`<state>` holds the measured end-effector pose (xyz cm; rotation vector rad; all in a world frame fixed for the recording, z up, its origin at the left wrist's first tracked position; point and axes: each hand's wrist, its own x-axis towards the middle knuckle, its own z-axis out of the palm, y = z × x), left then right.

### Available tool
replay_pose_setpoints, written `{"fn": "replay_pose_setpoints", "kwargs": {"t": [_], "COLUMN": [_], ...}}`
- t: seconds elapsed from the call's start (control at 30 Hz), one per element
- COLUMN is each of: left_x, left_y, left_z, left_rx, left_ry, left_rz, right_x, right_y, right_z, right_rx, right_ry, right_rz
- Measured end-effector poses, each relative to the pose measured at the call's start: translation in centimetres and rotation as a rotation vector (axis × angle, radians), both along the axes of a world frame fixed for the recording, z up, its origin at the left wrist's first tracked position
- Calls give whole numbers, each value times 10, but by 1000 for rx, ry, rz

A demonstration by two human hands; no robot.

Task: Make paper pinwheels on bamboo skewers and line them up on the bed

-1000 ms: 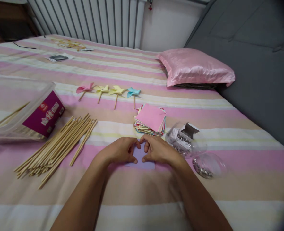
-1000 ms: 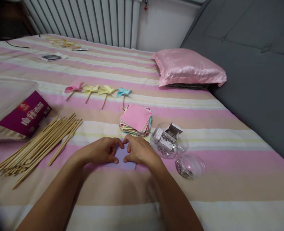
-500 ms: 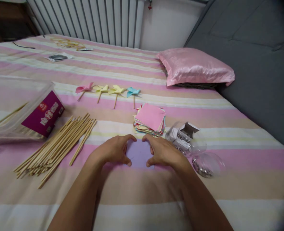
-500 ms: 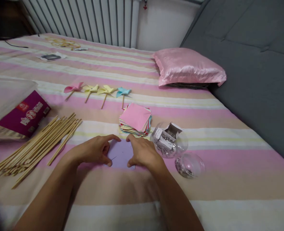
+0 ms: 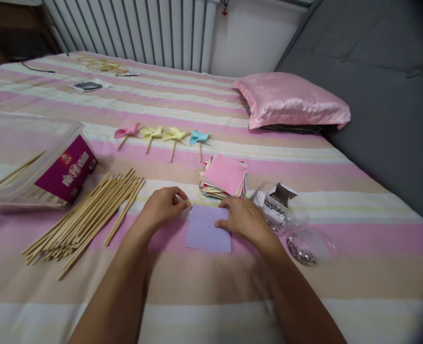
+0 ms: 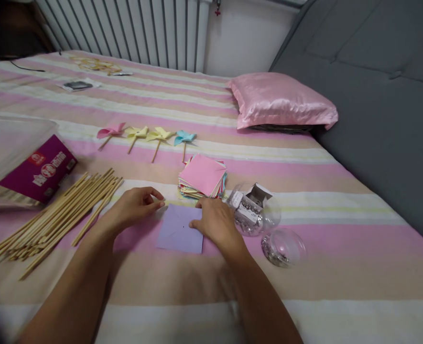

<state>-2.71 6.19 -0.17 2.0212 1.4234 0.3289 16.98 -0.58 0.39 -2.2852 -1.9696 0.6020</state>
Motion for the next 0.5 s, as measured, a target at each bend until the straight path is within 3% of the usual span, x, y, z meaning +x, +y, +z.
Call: {"fn": "replay_pose_setpoints", "kwargs": {"t": [0.2, 0.3, 0.4, 0.5], "left_x": [-1, 2, 7, 10], "left_y": [3, 1, -4, -7], "left_z": [-8, -5, 6, 15], "left_rx": [-35, -141, -364, -709], "left_ry": [-120, -334, -666, -895], "left_rz": [48, 153, 182, 38], "right_x": [-2, 2, 6, 6], "right_y": [-1, -2, -1, 3], "right_z": [3, 7, 6, 2], "right_rx": [129, 251, 335, 384], "right_ry": [142, 319, 598, 909], "right_rz": [-65, -52, -35, -92]}}
